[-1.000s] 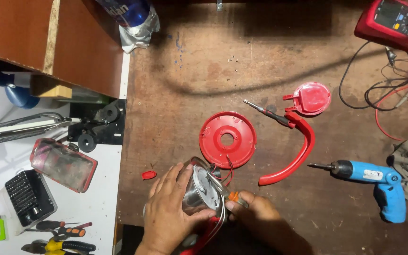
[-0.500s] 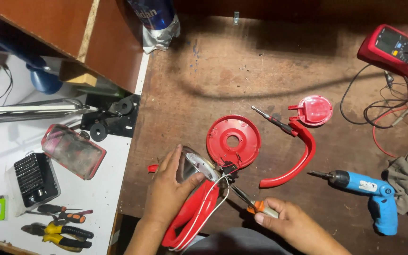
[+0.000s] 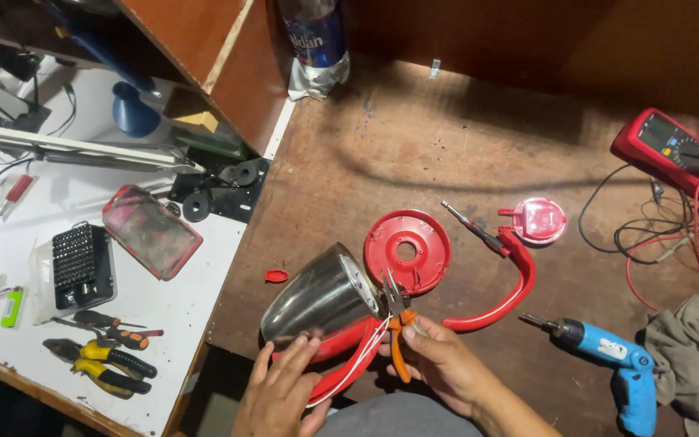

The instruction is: Disassembling an electric kettle to access internal components using screwdrivers and pliers on a repair bench.

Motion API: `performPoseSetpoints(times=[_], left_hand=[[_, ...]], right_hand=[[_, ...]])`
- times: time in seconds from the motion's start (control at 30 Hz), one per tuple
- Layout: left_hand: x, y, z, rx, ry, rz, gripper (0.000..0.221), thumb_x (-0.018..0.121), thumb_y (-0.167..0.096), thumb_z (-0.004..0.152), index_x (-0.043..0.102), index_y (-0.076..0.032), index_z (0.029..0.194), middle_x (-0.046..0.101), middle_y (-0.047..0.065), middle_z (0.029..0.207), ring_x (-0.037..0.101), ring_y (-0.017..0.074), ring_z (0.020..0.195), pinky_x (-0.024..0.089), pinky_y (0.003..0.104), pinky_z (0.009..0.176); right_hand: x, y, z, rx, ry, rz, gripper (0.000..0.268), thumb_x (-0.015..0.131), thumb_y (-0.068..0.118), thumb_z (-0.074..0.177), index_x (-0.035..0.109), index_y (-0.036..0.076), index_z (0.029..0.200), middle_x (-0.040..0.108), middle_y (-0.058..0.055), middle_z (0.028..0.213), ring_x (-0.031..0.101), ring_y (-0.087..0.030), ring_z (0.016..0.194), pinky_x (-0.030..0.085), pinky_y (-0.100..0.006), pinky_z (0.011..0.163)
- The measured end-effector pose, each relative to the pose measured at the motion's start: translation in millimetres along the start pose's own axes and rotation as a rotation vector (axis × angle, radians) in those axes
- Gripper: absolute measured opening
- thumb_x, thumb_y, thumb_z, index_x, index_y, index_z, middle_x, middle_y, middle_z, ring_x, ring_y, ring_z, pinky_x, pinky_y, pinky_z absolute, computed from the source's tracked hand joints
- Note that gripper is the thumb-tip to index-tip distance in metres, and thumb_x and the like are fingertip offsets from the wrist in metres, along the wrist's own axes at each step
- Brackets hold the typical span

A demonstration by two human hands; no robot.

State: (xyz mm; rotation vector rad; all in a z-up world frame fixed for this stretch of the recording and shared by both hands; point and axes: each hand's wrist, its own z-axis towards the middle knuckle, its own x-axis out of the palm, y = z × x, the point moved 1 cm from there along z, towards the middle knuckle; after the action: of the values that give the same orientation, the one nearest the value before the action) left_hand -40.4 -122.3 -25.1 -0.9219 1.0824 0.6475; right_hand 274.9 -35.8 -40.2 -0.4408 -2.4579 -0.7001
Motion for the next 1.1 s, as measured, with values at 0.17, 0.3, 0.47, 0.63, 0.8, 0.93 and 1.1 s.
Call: performPoseSetpoints(times=[0.17, 0.3, 0.47, 0.63, 0.8, 0.93, 1.1], left_hand=[[-19, 4, 28, -0.029, -0.192, 0.098, 0.029, 0.090, -0.027, 0.089, 0.079, -0.010, 0.110, 0.084, 0.004, 0.124, 0.081, 0.0239, 0.118, 0.057, 0.051, 0.116], [-54, 16, 72, -0.058, -0.194, 0.173, 0.039, 0.089, -0.026, 0.096, 0.073, -0.008, 0.126, 0.077, 0.006, 0.106, 0.077, 0.0269, 0.095, 0.066, 0.045, 0.098], [-87, 3, 128, -0.120, -0.009, 0.291, 0.048, 0.094, -0.047, 0.091, 0.071, -0.020, 0.125, 0.070, 0.003, 0.094, 0.075, 0.0355, 0.078, 0.063, 0.051, 0.075], [-86, -20, 173, 0.022, 0.083, 0.316, 0.039, 0.093, -0.050, 0.096, 0.073, -0.019, 0.106, 0.070, 0.008, 0.084, 0.076, 0.0377, 0.068, 0.060, 0.054, 0.063], [-49, -17, 188, -0.012, 0.390, 0.338, 0.028, 0.088, -0.043, 0.094, 0.075, -0.019, 0.096, 0.080, 0.009, 0.090, 0.079, 0.0375, 0.079, 0.064, 0.055, 0.062], [-8, -10, 185, -0.042, 0.385, 0.347, 0.023, 0.089, -0.040, 0.090, 0.075, -0.022, 0.092, 0.079, 0.005, 0.089, 0.079, 0.0343, 0.072, 0.061, 0.054, 0.053], [8, -28, 182, -0.139, 0.379, 0.362, 0.065, 0.104, -0.075, 0.078, 0.074, -0.024, 0.103, 0.077, 0.005, 0.095, 0.077, 0.0337, 0.089, 0.059, 0.050, 0.080]], right_hand=[[-21, 5, 1, -0.067, -0.052, -0.196, 0.043, 0.081, 0.022, 0.103, 0.078, -0.001, 0.139, 0.085, -0.022, 0.123, 0.077, -0.031, 0.102, 0.060, -0.042, 0.078], [-64, 9, 0, -0.155, -0.179, -0.648, 0.020, 0.084, 0.022, 0.111, 0.086, 0.008, 0.124, 0.060, -0.002, 0.081, 0.052, -0.013, 0.063, 0.043, -0.030, 0.059], [-70, 12, -1, -0.071, -0.188, -1.192, 0.029, 0.082, 0.046, 0.109, 0.075, 0.020, 0.099, 0.062, 0.006, 0.085, 0.059, -0.012, 0.076, 0.047, -0.033, 0.075], [-75, 2, 28, -0.081, -0.188, -1.210, 0.022, 0.082, 0.044, 0.110, 0.081, 0.023, 0.101, 0.059, 0.005, 0.082, 0.054, -0.014, 0.078, 0.044, -0.035, 0.077], [-71, 22, 43, -0.144, -0.386, -1.160, 0.039, 0.072, 0.052, 0.108, 0.085, 0.022, 0.129, 0.092, -0.006, 0.114, 0.085, -0.025, 0.114, 0.057, -0.037, 0.105], [-98, 44, 39, -0.246, -0.422, -1.086, 0.049, 0.075, 0.048, 0.114, 0.048, 0.016, 0.090, 0.050, -0.001, 0.083, 0.050, -0.022, 0.082, 0.044, -0.043, 0.080], [-103, 98, -44, -0.107, -0.299, -0.680, 0.043, 0.077, 0.029, 0.111, 0.093, 0.010, 0.146, 0.086, -0.007, 0.108, 0.067, -0.018, 0.087, 0.047, -0.030, 0.080]])
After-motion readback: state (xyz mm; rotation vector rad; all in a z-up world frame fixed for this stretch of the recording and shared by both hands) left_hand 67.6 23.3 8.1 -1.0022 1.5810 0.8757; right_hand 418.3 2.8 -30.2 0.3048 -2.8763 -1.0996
